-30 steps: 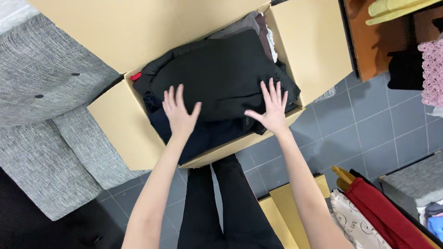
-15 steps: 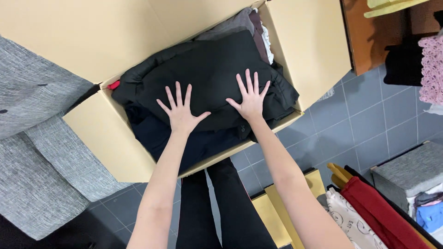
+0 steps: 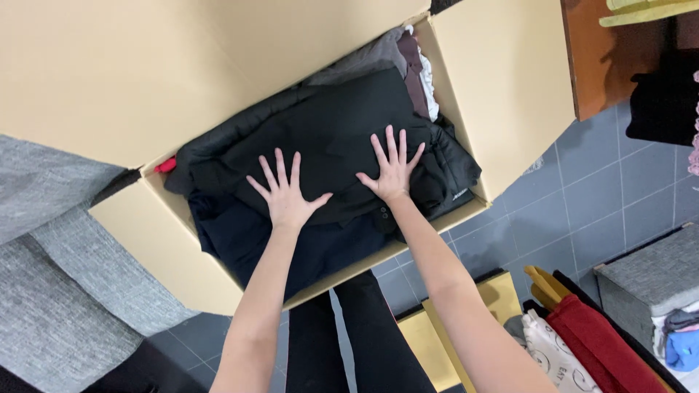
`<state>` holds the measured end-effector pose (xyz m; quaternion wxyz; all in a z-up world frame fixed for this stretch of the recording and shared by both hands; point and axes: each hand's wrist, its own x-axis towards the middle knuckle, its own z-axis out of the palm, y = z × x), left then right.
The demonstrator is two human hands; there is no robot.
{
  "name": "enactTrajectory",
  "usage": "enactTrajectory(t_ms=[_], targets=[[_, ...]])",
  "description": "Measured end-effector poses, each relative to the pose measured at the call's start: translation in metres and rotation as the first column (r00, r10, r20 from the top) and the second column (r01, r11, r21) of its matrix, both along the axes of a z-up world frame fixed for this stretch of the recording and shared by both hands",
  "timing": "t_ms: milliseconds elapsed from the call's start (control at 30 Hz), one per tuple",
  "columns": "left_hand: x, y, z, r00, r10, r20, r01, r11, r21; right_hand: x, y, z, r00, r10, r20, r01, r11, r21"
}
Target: Folding clothing items and packing them into a cardboard box, then closing the box and organizing hangers on a rack.
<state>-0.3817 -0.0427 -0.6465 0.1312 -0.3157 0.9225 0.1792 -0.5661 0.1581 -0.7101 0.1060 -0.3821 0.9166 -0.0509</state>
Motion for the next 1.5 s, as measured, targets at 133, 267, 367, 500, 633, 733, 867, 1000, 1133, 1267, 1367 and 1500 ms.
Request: enactTrajectory(t_ms=[133,267,367,500,633,733,867,1000,1133,1267,1367,1500], targets=[[-0.005,0.000,-0.017,1.000,-0.005,-0.017,0.005,0.999,-0.051,-0.005,0.000,-0.028,1.000,-0.017,-0.012,0.016,0.998,-0.053],[-0.001,0.002,-0.017,1.000,-0.013,-0.008,0.012,0.997,-0.073,-0.002,0.003,-0.031,0.999,-0.009,-0.043,0.006,0.997,-0.073],[0.001,0.003,-0.019,1.000,-0.018,-0.019,0.016,0.996,-0.090,-0.001,0.004,-0.032,0.998,-0.012,-0.069,0.005,0.995,-0.101],[0.004,0.005,-0.018,0.999,-0.018,-0.032,0.014,0.994,-0.113,0.001,0.003,-0.021,0.990,-0.025,-0.138,0.000,0.983,-0.184],[0.010,0.006,-0.011,1.000,-0.017,-0.018,0.015,0.995,-0.100,0.009,0.002,0.010,0.987,-0.033,-0.155,-0.001,0.976,-0.216],[0.012,0.009,-0.003,1.000,-0.003,-0.011,0.002,0.995,-0.095,0.017,0.004,0.051,0.987,-0.037,-0.157,0.002,0.976,-0.219],[0.019,0.001,0.019,0.998,-0.010,-0.062,0.008,0.999,-0.032,0.041,0.023,0.100,0.976,-0.141,-0.165,0.115,0.980,-0.160],[0.008,-0.009,0.046,0.985,0.008,-0.172,0.001,0.999,0.053,0.055,0.045,0.134,0.926,-0.372,0.056,0.376,0.924,-0.069],[-0.056,-0.012,0.061,0.950,-0.152,-0.273,0.167,0.985,0.031,0.065,0.056,0.116,0.903,-0.381,0.196,0.391,0.920,-0.011],[-0.073,-0.003,0.025,0.955,-0.141,-0.261,0.139,0.990,-0.025,0.069,0.053,0.089,0.918,-0.355,0.176,0.355,0.934,0.034],[-0.081,-0.003,0.011,0.964,-0.126,-0.235,0.126,0.992,-0.015,0.057,0.045,0.069,0.924,-0.360,0.129,0.349,0.932,0.100],[-0.084,-0.003,0.009,0.972,-0.121,-0.200,0.119,0.993,-0.022,0.053,0.047,0.060,0.928,-0.334,0.164,0.324,0.942,0.087]])
